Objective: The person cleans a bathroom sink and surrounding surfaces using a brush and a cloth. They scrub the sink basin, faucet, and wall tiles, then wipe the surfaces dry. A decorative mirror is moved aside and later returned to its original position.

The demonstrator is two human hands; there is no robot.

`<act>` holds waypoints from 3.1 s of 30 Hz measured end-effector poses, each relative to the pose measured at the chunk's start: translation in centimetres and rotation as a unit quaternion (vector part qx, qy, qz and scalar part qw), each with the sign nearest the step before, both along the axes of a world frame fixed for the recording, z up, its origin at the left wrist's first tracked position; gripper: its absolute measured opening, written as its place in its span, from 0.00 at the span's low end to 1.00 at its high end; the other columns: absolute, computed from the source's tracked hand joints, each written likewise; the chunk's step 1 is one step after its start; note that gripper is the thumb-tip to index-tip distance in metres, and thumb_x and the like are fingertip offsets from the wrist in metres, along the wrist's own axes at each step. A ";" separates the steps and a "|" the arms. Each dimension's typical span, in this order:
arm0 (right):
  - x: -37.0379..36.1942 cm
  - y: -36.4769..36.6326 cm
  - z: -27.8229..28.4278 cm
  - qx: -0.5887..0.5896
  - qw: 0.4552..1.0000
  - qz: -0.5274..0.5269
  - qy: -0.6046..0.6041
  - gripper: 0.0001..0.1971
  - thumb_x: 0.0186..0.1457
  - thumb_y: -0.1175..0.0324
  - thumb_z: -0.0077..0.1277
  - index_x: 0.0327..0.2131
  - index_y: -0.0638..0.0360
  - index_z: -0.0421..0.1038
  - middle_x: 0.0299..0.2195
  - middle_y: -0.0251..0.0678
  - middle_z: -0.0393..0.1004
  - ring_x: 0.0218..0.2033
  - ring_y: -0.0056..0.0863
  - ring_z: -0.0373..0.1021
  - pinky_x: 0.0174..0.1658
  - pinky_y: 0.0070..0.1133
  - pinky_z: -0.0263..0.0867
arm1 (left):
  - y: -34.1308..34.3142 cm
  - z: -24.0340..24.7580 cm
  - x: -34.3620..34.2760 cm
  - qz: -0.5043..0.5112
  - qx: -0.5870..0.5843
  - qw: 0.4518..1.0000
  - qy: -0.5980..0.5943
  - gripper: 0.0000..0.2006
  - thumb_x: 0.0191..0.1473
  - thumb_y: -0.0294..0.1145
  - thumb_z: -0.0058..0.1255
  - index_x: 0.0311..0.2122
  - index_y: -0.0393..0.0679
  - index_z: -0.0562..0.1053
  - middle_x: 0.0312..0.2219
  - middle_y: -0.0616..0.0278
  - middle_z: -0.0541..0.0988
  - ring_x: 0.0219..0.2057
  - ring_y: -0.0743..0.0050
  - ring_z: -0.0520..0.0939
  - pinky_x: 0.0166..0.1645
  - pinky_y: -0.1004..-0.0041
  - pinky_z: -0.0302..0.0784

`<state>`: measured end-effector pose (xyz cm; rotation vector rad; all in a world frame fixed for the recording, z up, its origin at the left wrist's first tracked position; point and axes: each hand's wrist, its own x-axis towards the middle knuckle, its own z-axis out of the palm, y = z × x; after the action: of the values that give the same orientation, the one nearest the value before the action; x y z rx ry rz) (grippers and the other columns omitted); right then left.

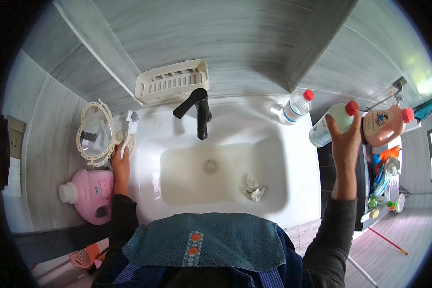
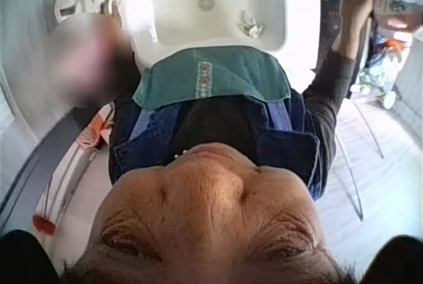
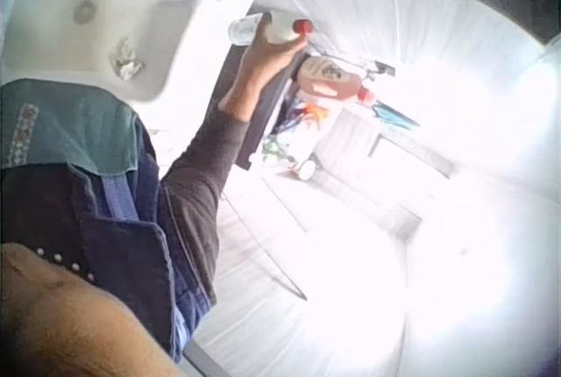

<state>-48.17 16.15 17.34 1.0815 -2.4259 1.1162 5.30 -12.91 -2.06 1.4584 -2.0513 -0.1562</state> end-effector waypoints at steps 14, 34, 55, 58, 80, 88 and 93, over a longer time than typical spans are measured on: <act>3.9 -28.8 -6.2 -0.006 0.948 0.256 -0.187 0.29 0.47 0.63 0.62 0.51 0.61 0.61 0.44 0.44 0.70 0.44 0.33 0.69 0.46 0.27 0.66 | 5.6 5.9 -1.4 0.061 -0.002 0.990 -0.125 0.15 0.58 0.38 0.46 0.49 0.49 0.71 0.41 0.56 0.77 0.41 0.57 0.76 0.48 0.60 0.68; 1.6 -12.4 -3.1 -0.019 0.972 0.108 0.209 0.40 0.36 0.71 0.65 0.56 0.52 0.59 0.55 0.44 0.58 0.60 0.48 0.51 0.61 0.38 0.47 | 5.6 7.8 -2.9 0.100 0.124 0.987 0.028 0.13 0.58 0.34 0.47 0.48 0.47 0.70 0.31 0.61 0.77 0.31 0.70 0.76 0.37 0.70 0.71; -4.2 -11.8 -3.7 0.280 0.940 0.147 0.126 0.14 0.54 0.67 0.51 0.44 0.61 0.66 0.37 0.48 0.69 0.36 0.47 0.70 0.38 0.32 0.68 | -8.2 12.1 -16.6 -0.167 0.225 0.858 0.430 0.15 0.57 0.31 0.49 0.49 0.41 0.72 0.37 0.71 0.74 0.38 0.85 0.70 0.48 0.82 0.64; -4.4 -12.1 -2.8 0.200 0.951 0.199 0.127 0.15 0.53 0.70 0.53 0.43 0.62 0.65 0.39 0.49 0.69 0.37 0.46 0.71 0.39 0.31 0.69 | -8.7 12.5 -17.7 -0.172 0.220 0.863 0.420 0.13 0.57 0.30 0.49 0.48 0.42 0.72 0.35 0.72 0.74 0.36 0.85 0.69 0.45 0.82 0.63; -1.0 -24.4 -3.9 -0.046 0.948 0.312 0.035 0.27 0.51 0.68 0.56 0.55 0.51 0.60 0.47 0.44 0.66 0.42 0.39 0.70 0.43 0.26 0.70 | -10.4 16.9 -18.4 -0.201 0.030 0.978 0.046 0.13 0.50 0.22 0.48 0.43 0.44 0.71 0.36 0.55 0.77 0.37 0.58 0.78 0.42 0.68 0.72; 0.6 -7.2 -12.8 -0.015 0.961 0.242 -0.136 0.12 0.54 0.74 0.50 0.44 0.61 0.69 0.31 0.39 0.73 0.28 0.28 0.70 0.33 0.22 0.69 | -15.6 14.0 -19.1 -0.308 -0.109 0.925 -0.193 0.17 0.42 0.15 0.47 0.40 0.42 0.71 0.40 0.54 0.74 0.43 0.51 0.73 0.49 0.62 0.67; -1.9 4.0 -14.5 -0.086 0.961 0.045 -0.258 0.10 0.56 0.72 0.50 0.42 0.62 0.69 0.32 0.37 0.72 0.32 0.24 0.71 0.36 0.21 0.69 | -17.7 14.3 -24.7 -0.354 -0.157 0.891 -0.235 0.08 0.43 0.19 0.46 0.32 0.39 0.70 0.33 0.55 0.74 0.39 0.51 0.72 0.50 0.61 0.62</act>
<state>-50.04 20.12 2.81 0.9406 -2.5980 1.7917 -19.41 -30.62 12.22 0.5236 -2.7692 0.2602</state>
